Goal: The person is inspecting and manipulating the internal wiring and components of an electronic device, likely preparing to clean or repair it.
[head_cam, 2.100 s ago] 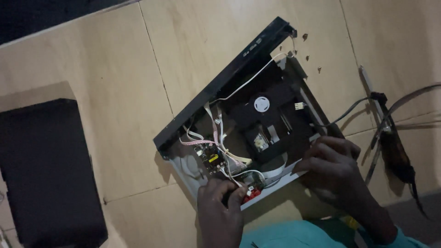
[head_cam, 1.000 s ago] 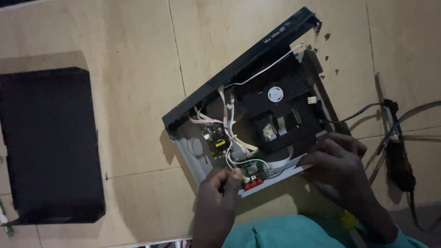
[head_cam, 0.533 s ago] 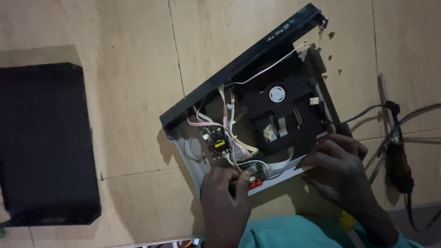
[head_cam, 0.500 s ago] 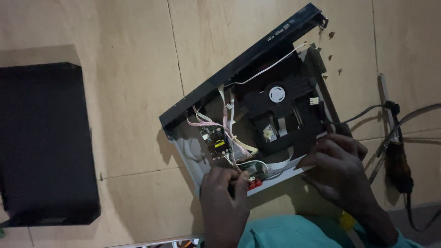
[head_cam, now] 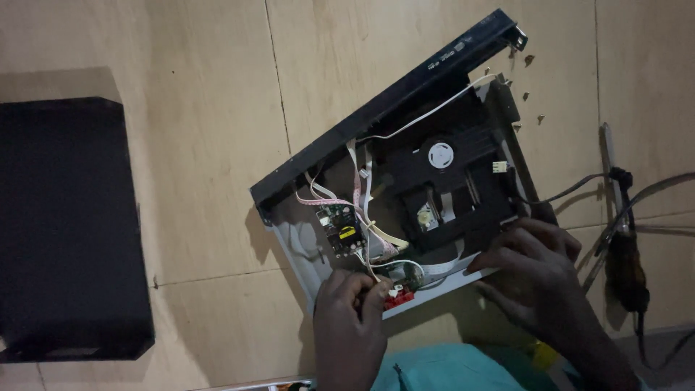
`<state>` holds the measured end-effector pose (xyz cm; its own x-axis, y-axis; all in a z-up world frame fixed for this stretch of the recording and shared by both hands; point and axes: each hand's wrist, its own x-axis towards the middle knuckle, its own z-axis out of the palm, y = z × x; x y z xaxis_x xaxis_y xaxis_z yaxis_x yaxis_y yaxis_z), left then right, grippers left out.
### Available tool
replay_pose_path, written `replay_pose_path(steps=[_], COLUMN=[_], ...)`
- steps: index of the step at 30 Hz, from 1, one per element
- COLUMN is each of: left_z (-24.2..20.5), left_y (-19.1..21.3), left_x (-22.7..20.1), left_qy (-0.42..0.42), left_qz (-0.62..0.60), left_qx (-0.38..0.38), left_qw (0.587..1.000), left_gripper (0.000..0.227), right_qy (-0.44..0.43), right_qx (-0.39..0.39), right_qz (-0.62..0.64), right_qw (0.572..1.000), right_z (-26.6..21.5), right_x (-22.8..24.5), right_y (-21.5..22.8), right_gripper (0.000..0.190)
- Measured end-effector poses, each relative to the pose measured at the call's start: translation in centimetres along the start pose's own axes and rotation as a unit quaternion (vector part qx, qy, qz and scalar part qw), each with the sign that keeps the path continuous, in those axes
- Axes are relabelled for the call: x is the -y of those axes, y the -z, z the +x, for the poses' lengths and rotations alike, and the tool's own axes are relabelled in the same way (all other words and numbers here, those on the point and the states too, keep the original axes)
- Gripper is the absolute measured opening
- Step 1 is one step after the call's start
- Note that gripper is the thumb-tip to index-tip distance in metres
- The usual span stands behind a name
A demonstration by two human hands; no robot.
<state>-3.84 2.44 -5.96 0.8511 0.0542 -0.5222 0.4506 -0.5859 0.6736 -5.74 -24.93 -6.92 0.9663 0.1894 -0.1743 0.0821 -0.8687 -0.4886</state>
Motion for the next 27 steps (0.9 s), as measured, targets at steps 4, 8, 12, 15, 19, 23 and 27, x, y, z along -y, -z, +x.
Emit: replay_pose_path(steps=[4,8,12,15,19,23,27], left_z=[0.0,-0.5,-0.8,-1.2,-2.0,-2.5,-2.8], left_y=[0.3,0.8,1.0,1.7,2.6,3.0,3.9], left_x=[0.4,-0.1,0.5,0.4,-0.3,-0.6,-1.7], left_qy=[-0.027,-0.034,-0.040,-0.058,-0.038,-0.031,-0.040], left_qz=[-0.019,-0.020,-0.038,-0.048,-0.049,-0.048,-0.068], left_qx=[0.015,0.035,0.031,0.024,0.051,0.064,0.079], left_qw=[0.999,0.999,0.998,0.997,0.997,0.996,0.994], left_gripper=[0.018,0.015,0.013,0.010,0.013,0.018,0.019], right_qy=[0.029,0.050,-0.022,-0.039,-0.065,-0.100,-0.094], right_qx=[0.007,-0.010,0.075,0.093,0.094,0.108,0.119], right_qz=[-0.039,-0.020,0.094,0.126,0.131,0.104,0.136], right_qw=[0.999,0.999,0.992,0.987,0.985,0.984,0.979], right_z=[0.1,1.2,1.9,2.4,2.8,3.6,4.4], right_x=[1.8,5.1,7.7,10.5,12.0,13.0,13.8], right_y=[2.4,4.2,2.9,2.4,1.6,2.2,2.9], right_gripper=[0.050,0.053,0.029,0.026,0.028,0.023,0.025])
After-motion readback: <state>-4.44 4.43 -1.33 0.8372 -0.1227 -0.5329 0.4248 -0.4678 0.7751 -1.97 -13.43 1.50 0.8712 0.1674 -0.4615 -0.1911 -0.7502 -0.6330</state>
